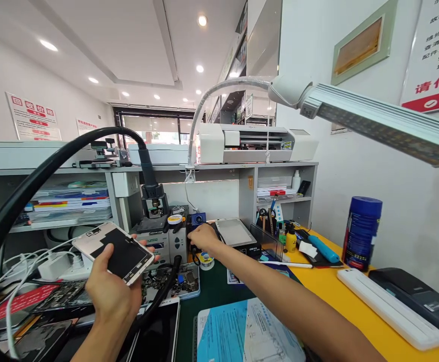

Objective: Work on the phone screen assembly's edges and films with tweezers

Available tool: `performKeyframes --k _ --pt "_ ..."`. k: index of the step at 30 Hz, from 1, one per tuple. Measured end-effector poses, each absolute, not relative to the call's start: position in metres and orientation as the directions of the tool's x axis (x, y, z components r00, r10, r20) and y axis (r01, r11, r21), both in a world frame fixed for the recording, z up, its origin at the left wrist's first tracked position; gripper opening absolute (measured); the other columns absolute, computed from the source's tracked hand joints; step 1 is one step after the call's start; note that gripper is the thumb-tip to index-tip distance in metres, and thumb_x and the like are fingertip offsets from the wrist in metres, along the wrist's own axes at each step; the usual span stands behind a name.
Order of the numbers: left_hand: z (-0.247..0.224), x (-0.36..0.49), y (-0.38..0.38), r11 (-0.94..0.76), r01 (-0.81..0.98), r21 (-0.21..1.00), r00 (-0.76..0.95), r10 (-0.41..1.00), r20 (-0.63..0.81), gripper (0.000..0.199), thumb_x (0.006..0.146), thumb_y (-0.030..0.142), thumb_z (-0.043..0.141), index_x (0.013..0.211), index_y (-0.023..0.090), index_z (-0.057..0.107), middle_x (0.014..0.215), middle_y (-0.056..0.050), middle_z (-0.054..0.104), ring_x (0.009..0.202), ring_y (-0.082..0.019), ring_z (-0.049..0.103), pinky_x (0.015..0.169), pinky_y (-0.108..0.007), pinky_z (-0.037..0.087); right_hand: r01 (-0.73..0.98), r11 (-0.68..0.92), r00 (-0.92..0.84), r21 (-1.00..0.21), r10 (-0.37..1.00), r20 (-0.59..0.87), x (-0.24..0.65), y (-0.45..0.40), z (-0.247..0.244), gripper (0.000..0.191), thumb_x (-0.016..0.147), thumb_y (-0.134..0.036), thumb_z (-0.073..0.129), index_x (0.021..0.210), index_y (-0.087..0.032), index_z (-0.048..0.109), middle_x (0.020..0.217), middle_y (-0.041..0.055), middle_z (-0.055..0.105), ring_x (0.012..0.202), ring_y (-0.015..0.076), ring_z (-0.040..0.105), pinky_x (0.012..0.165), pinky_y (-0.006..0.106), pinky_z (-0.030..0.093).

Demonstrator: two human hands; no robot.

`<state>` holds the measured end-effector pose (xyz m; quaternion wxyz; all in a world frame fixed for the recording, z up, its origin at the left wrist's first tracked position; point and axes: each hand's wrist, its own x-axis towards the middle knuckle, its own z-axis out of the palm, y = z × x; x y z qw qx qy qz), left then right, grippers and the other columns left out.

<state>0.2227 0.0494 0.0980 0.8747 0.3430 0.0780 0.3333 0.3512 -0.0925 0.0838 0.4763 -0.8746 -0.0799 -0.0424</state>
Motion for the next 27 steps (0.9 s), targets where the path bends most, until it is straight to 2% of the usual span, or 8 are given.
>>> performKeyframes --k 6,9,13,20,27 --pt "0.099 0.222 0.049 0.551 -0.531 0.644 0.77 0.631 0.095 0.029 0.079 0.037 0.052 0.091 0.015 0.067 0.068 -0.003 0.069 0.056 -0.02 0.065 0.046 -0.033 0.056 0.418 -0.579 0.907 -0.7 0.305 0.289 0.326 -0.08 0.099 0.023 0.095 -0.031 0.057 0.11 -0.015 0.062 0.109 0.0061 0.065 0.089 0.0182 0.065 0.076 0.036 0.056" --pt "0.099 0.222 0.049 0.558 -0.534 0.635 0.774 0.625 0.102 0.029 0.079 0.037 0.053 0.091 0.015 0.067 0.069 -0.004 0.069 0.056 -0.02 0.065 0.046 -0.033 0.056 0.473 -0.604 0.881 -0.641 0.333 0.336 0.327 -0.073 0.113 0.024 0.095 -0.032 0.057 0.111 -0.015 0.062 0.108 0.006 0.065 0.089 0.0185 0.066 0.076 0.036 0.056" --pt "0.099 0.221 0.05 0.559 -0.543 0.627 0.771 0.628 0.107 0.028 0.079 0.036 0.053 0.091 0.015 0.068 0.069 -0.003 0.069 0.055 -0.02 0.065 0.045 -0.032 0.056 0.505 -0.673 0.859 -0.541 0.327 0.395 0.347 -0.066 0.141 0.027 0.095 -0.032 0.057 0.117 -0.016 0.059 0.117 0.0079 0.062 0.098 0.0209 0.064 0.083 0.041 0.055" --pt "0.097 0.221 0.052 0.558 -0.547 0.624 0.771 0.626 0.116 0.03 0.079 0.037 0.054 0.094 0.015 0.067 0.067 -0.003 0.068 0.055 -0.021 0.065 0.046 -0.034 0.056 0.544 -0.759 0.838 -0.359 0.473 0.272 0.379 -0.05 0.18 0.027 0.094 -0.031 0.059 0.117 -0.017 0.06 0.12 0.0076 0.061 0.101 0.0223 0.063 0.085 0.041 0.054" --pt "0.097 0.221 0.052 0.55 -0.55 0.628 0.768 0.629 0.122 0.034 0.078 0.04 0.054 0.097 0.015 0.066 0.068 -0.003 0.068 0.057 -0.021 0.066 0.048 -0.034 0.056 0.49 -0.833 0.872 -0.256 0.473 0.127 0.388 -0.037 0.186 0.029 0.094 -0.031 0.059 0.118 -0.015 0.059 0.119 0.0085 0.061 0.1 0.0222 0.063 0.083 0.041 0.055"
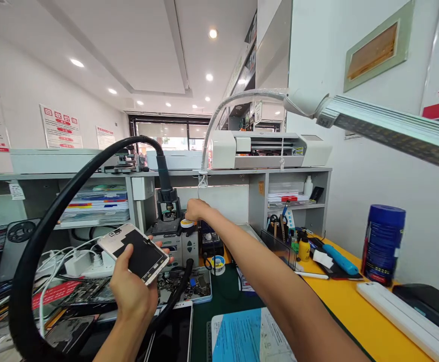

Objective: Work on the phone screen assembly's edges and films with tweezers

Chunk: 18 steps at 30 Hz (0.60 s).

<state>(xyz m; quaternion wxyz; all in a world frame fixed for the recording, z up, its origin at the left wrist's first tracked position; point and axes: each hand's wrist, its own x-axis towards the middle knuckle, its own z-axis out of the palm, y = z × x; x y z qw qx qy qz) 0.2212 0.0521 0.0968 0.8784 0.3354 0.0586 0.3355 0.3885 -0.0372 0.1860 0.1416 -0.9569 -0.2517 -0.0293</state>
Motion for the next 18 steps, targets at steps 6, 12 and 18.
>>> performKeyframes --k 6,12,18 --pt "0.099 0.22 0.052 0.558 -0.546 0.625 0.769 0.631 0.109 0.033 0.079 0.039 0.054 0.097 0.014 0.067 0.069 -0.004 0.068 0.057 -0.021 0.065 0.047 -0.034 0.056 0.46 -0.854 0.888 -0.242 0.445 0.119 0.386 -0.037 0.188 0.03 0.093 -0.031 0.06 0.118 -0.014 0.059 0.119 0.0085 0.061 0.1 0.0229 0.063 0.083 0.041 0.055" --pt "0.099 0.22 0.053 0.554 -0.552 0.623 0.763 0.637 0.11 0.032 0.079 0.039 0.054 0.097 0.015 0.066 0.07 -0.004 0.068 0.057 -0.021 0.065 0.047 -0.034 0.056 0.475 -0.832 0.88 -0.286 0.451 0.152 0.38 -0.038 0.192 0.031 0.093 -0.031 0.06 0.119 -0.015 0.058 0.12 0.0084 0.061 0.1 0.023 0.063 0.083 0.041 0.055" --pt "0.098 0.219 0.053 0.555 -0.551 0.623 0.767 0.631 0.116 0.032 0.079 0.038 0.054 0.097 0.015 0.066 0.069 -0.003 0.068 0.057 -0.021 0.065 0.048 -0.035 0.056 0.531 -0.775 0.846 -0.343 0.505 0.168 0.371 -0.027 0.191 0.03 0.093 -0.032 0.06 0.117 -0.015 0.06 0.118 0.0066 0.062 0.098 0.0236 0.064 0.081 0.04 0.056"
